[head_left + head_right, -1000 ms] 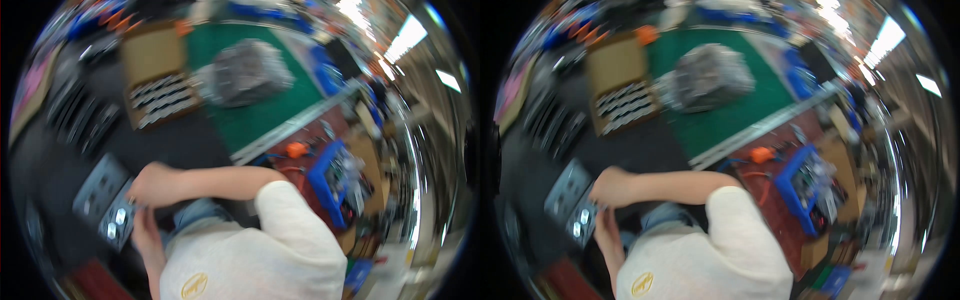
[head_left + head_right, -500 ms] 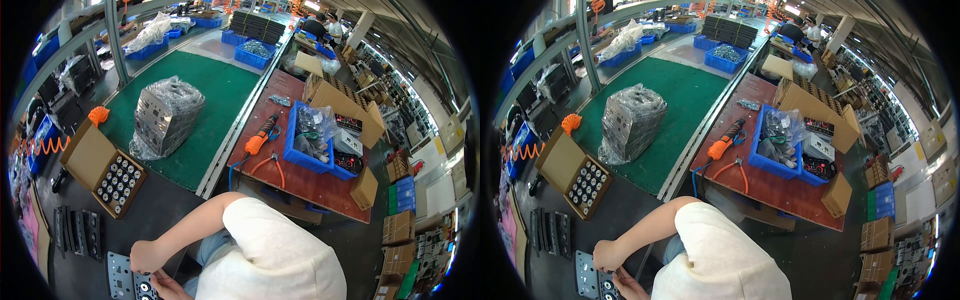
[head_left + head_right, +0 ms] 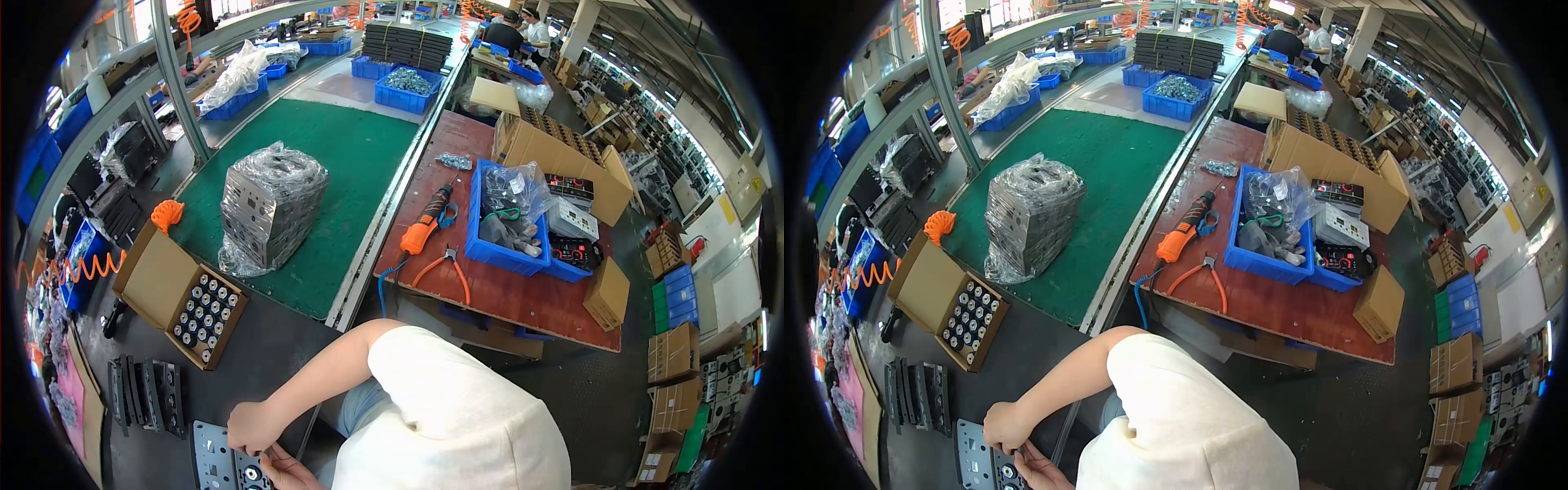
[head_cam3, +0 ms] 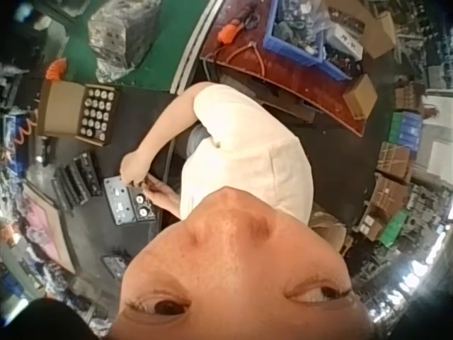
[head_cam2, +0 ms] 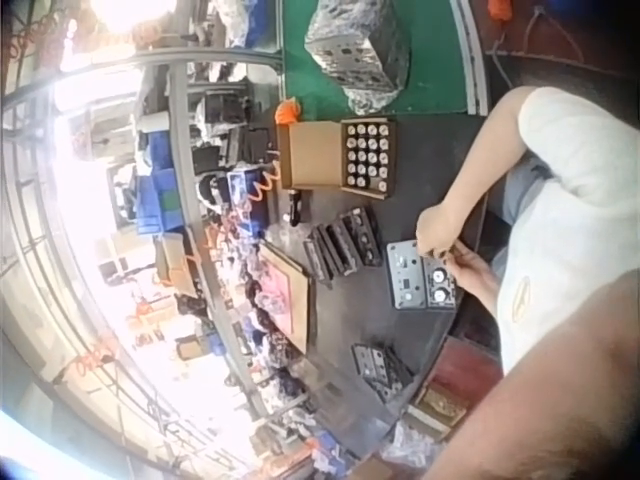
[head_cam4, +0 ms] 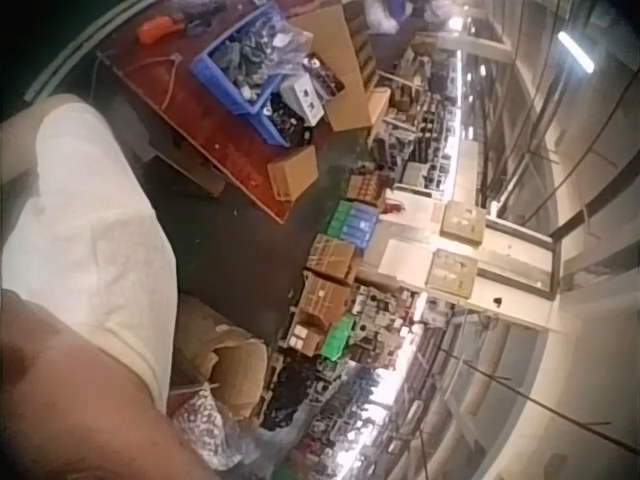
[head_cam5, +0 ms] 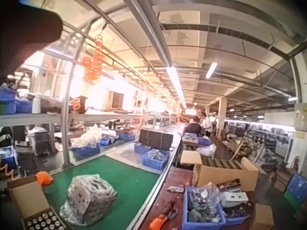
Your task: Manually install round sockets and electrical connection modules onto black structural faceplates at a workstation.
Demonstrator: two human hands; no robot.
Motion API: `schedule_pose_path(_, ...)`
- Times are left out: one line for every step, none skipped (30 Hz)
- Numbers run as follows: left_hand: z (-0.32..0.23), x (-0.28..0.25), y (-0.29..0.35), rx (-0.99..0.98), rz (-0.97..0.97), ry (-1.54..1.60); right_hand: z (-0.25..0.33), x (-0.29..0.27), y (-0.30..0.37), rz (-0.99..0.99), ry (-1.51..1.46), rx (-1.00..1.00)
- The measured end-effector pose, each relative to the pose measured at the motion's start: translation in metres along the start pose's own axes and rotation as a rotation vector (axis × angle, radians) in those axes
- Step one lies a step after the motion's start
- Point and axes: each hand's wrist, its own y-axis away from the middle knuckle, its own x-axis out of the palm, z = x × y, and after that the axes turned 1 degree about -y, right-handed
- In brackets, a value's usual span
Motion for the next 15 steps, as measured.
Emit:
schedule_pose_path(0.000,0.009,0.002,-0.004,0.008,-0.005,-0.002,-0.002,0.002,-0.009,0.003,0.005)
schedule_pose_path(-0.003,0.021,0.008,0.015,0.005,-0.015,-0.003,0.000,0.001,-0.030,-0.027,0.038)
schedule_pose_path(-0.005,0.027,0.012,0.034,0.003,-0.026,-0.003,0.000,0.000,-0.053,-0.056,0.072)
schedule_pose_path(-0.005,0.023,0.011,0.038,-0.001,-0.026,-0.002,0.001,0.000,-0.051,-0.058,0.066)
schedule_pose_path(-0.004,0.017,0.007,0.032,0.002,0.030,0.000,0.000,0.000,-0.028,-0.039,0.031)
schedule_pose_path(-0.004,0.013,0.005,0.024,0.006,0.086,0.002,0.000,-0.001,-0.005,-0.019,-0.004)
schedule_pose_path(-0.004,0.013,0.006,0.026,0.006,0.088,0.001,0.000,0.000,-0.004,-0.019,-0.005)
schedule_pose_path(-0.004,0.014,0.006,0.018,0.003,0.105,-0.001,0.000,0.000,-0.007,0.099,-0.095)
schedule_pose_path(-0.004,0.014,0.006,0.010,0.000,0.123,-0.002,0.000,0.000,-0.011,0.218,-0.184)
schedule_pose_path(-0.005,0.014,0.007,0.011,-0.001,0.122,-0.003,-0.001,0.000,-0.011,0.217,-0.185)
schedule_pose_path(-0.004,0.013,0.007,0.018,0.019,0.119,-0.003,-0.002,0.000,0.013,0.272,-0.247)
schedule_pose_path(-0.005,0.013,0.007,0.026,0.039,0.115,-0.004,-0.004,-0.001,0.037,0.328,-0.310)
schedule_pose_path(-0.005,0.015,0.009,0.025,0.037,0.115,-0.004,-0.007,0.000,0.038,0.326,-0.310)
schedule_pose_path(-0.006,0.020,0.012,0.033,0.017,0.083,-0.005,-0.009,0.000,0.059,0.346,-0.320)
schedule_pose_path(-0.006,0.022,0.013,0.040,-0.004,0.051,-0.004,-0.011,0.000,0.080,0.366,-0.331)
